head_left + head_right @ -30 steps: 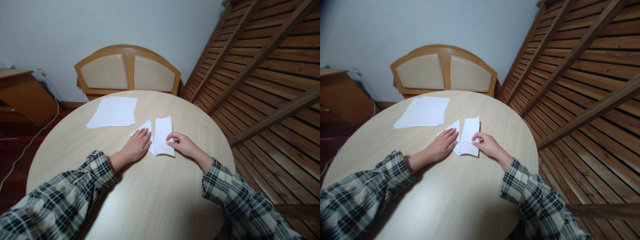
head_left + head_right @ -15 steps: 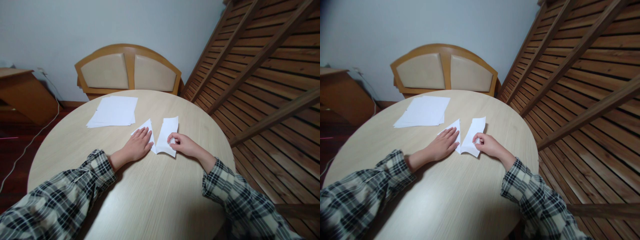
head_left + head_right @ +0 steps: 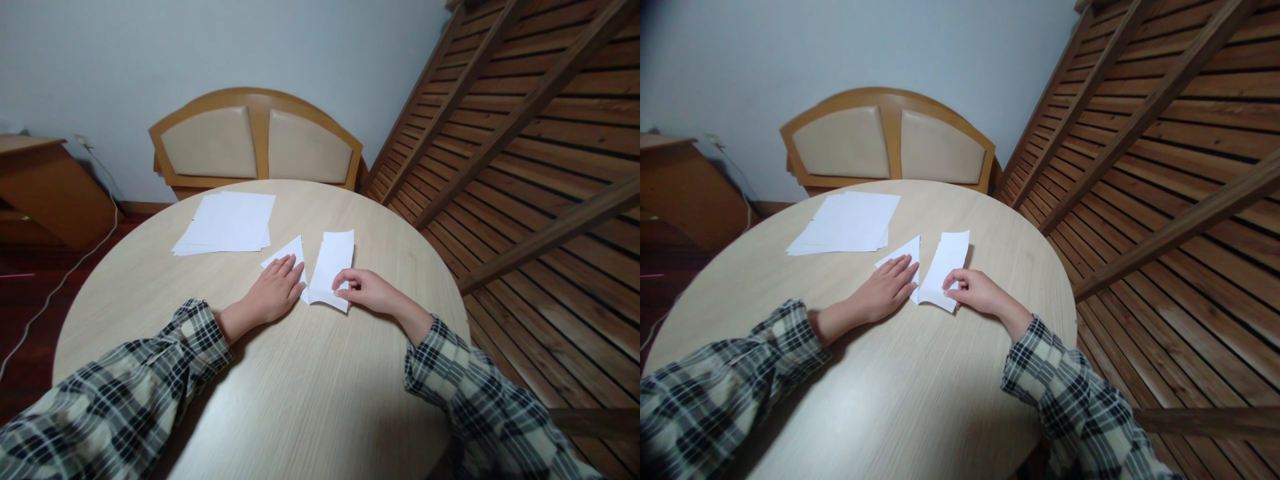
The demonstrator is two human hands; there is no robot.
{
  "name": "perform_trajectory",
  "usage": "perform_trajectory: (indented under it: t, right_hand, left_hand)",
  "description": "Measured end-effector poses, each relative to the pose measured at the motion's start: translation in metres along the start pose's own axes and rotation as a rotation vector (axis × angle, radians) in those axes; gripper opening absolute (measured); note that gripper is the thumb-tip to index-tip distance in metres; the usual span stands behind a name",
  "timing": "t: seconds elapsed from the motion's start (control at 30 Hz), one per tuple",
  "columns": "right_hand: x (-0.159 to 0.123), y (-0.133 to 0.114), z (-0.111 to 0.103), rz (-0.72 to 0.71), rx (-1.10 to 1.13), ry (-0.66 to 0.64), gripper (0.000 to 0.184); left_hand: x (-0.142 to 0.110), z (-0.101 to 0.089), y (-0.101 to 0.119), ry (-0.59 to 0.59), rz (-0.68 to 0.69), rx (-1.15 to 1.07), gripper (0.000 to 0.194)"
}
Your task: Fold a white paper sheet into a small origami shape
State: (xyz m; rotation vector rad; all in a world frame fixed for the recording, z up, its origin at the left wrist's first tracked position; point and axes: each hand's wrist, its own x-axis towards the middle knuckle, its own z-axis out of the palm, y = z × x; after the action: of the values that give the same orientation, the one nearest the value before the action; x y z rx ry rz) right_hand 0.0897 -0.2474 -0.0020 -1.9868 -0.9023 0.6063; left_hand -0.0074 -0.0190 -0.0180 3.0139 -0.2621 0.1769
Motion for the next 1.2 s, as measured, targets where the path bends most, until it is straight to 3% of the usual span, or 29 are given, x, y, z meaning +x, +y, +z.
perform_trajectory:
  t: [0.33,0.6,1.2]
  right_hand:
    - [-0.004,-0.009,-0.006,0.020,0.014,-0.127,0.011]
    - [-0.004,-0.011,-0.009,-0.067,-0.052,-0.104,0.025]
    - [-0.009,-0.013,-0.019,0.005,-0.073,-0.224,0.013]
  left_hand:
    - [0.002,0.002,0.000,-0.043,-0.009,0.003,0.057]
    - [0.001,0.002,0.000,-0.032,-0.007,0.000,0.058]
    - [0.002,0.003,-0.002,-0.013,0.015,0.000,0.056]
